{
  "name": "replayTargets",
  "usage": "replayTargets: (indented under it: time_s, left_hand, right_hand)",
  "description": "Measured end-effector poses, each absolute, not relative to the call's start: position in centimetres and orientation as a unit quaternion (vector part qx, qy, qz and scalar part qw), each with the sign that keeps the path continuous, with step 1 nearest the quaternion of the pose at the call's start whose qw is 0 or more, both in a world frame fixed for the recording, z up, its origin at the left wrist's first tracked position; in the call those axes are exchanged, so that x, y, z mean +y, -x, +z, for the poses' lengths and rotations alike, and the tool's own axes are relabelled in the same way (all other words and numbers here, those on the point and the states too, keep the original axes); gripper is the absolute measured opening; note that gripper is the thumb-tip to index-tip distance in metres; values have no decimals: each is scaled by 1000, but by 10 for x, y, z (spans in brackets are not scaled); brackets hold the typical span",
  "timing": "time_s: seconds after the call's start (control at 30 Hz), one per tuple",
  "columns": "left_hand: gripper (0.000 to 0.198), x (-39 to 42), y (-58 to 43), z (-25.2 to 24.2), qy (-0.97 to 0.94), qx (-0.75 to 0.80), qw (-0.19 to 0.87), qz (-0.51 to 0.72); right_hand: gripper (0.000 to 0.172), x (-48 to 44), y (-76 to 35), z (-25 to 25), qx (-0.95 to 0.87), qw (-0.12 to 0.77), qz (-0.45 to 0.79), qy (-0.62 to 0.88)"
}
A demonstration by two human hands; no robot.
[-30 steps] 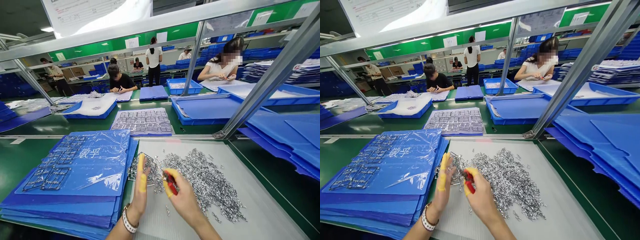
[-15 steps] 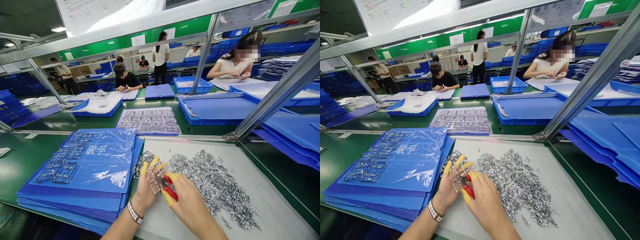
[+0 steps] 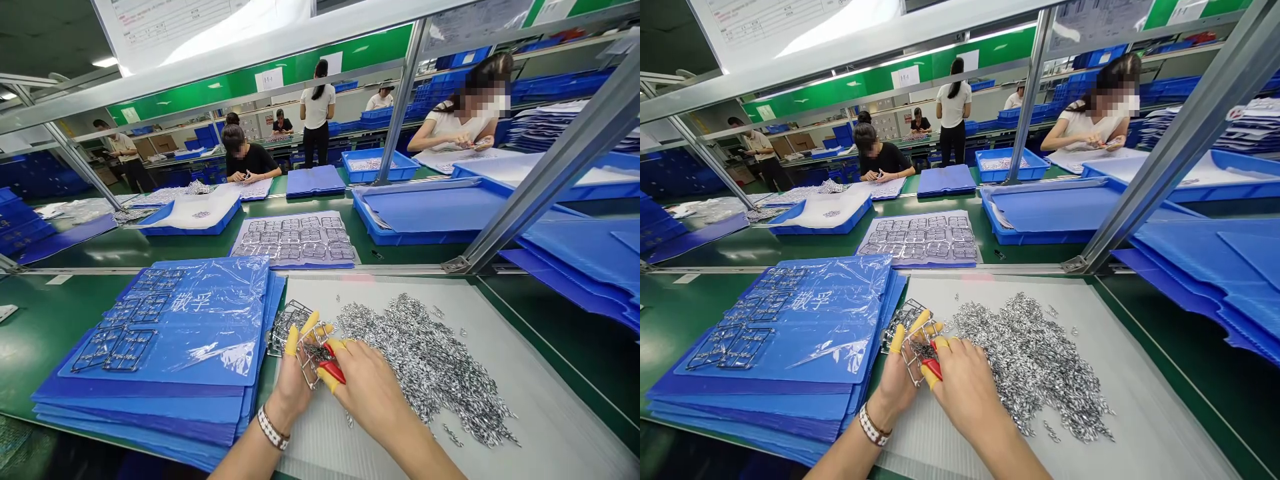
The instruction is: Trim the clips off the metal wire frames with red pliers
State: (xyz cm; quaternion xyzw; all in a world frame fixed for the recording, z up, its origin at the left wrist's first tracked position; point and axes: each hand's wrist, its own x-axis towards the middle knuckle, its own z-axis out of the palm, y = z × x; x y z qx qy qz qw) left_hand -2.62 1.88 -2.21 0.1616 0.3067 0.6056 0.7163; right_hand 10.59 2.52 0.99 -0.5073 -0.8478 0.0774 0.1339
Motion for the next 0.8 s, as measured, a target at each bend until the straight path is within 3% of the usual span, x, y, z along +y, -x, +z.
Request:
replayTargets:
  time_s: [0.33, 0.8]
  left_hand:
    - [61, 16, 26, -21, -183, 305, 718, 598]
    - [62, 14, 26, -27, -196, 321, 715, 589]
  right_hand:
    - [23, 24, -107, 6, -848, 133, 80, 507]
    - [20, 14, -104, 16, -846, 116, -44, 518]
